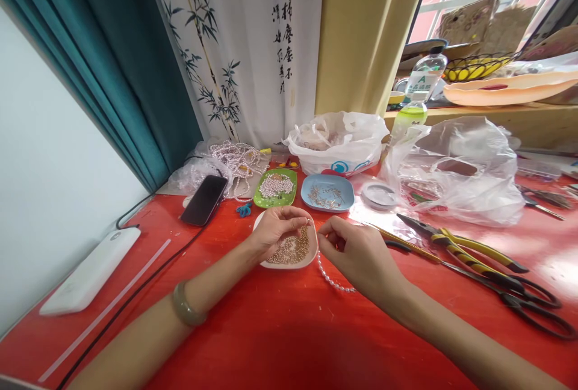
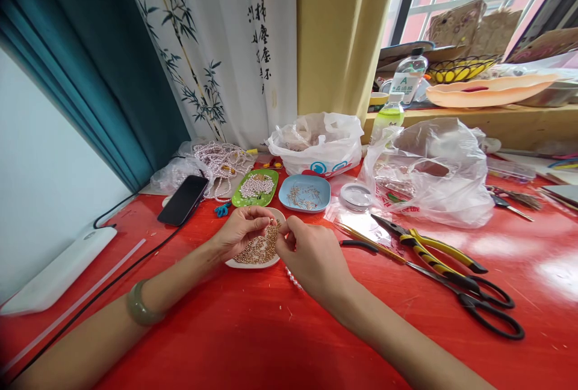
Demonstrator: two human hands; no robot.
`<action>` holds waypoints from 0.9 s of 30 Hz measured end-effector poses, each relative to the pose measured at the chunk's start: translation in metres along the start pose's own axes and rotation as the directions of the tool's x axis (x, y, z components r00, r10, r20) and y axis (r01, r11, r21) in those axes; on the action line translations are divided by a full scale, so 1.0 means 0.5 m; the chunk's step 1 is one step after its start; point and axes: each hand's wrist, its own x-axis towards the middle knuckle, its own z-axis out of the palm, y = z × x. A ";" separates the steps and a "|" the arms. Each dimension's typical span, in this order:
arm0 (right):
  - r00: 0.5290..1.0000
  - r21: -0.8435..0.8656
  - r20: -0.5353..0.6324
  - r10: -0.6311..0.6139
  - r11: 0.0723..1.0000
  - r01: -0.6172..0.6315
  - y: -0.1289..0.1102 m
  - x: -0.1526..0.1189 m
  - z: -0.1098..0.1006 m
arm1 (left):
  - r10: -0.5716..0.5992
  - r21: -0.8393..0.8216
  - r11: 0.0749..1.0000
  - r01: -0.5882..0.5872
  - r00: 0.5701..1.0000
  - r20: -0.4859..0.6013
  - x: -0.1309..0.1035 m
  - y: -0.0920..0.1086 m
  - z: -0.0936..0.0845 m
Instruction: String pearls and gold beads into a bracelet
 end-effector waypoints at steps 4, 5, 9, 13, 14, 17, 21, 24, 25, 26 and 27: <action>0.997 -0.097 -0.043 -0.056 0.994 0.052 0.000 -0.003 0.003 | -0.011 0.011 1.000 0.011 1.000 -0.001 0.000 0.001 0.002; 0.997 -0.116 -0.049 -0.066 0.991 0.060 0.000 -0.004 0.004 | -0.013 0.011 1.000 0.013 1.000 -0.001 0.000 0.001 0.002; 0.997 -0.148 -0.040 -0.072 0.987 0.066 0.001 -0.004 0.004 | -0.007 0.001 1.000 0.007 1.000 -0.001 0.001 -0.001 0.000; 0.997 -0.146 -0.042 -0.062 0.988 0.055 0.003 -0.001 0.001 | -0.007 0.000 1.000 0.007 1.000 0.014 0.001 -0.002 -0.003; 0.997 -0.147 -0.044 -0.058 0.988 0.051 0.004 -0.001 0.000 | -0.005 0.002 1.000 0.005 1.000 0.021 0.001 -0.003 -0.004; 0.998 -0.151 -0.041 -0.038 0.988 0.032 0.004 0.000 -0.001 | 0.002 0.003 1.000 -0.002 0.999 0.042 0.002 -0.005 -0.006; 0.998 -0.164 -0.042 -0.055 0.985 0.048 0.006 -0.001 0.000 | 0.010 -0.004 1.000 -0.010 0.998 0.058 0.003 -0.008 -0.008; 0.997 -0.171 -0.043 -0.066 0.984 0.058 0.007 -0.003 0.002 | 0.008 -0.010 1.000 -0.008 0.999 0.050 0.003 -0.009 -0.008; 0.997 -0.172 -0.042 -0.066 0.983 0.058 0.008 -0.003 0.002 | 0.004 -0.010 1.000 -0.004 0.999 0.043 0.002 -0.008 -0.008; 0.997 -0.172 -0.041 -0.066 0.983 0.058 0.007 -0.004 0.002 | 0.000 -0.006 1.000 0.000 0.999 0.037 0.002 -0.008 -0.007; 0.997 -0.172 -0.039 -0.064 0.984 0.057 0.007 -0.004 0.002 | -0.004 -0.001 1.000 0.004 0.999 0.032 0.002 -0.008 -0.007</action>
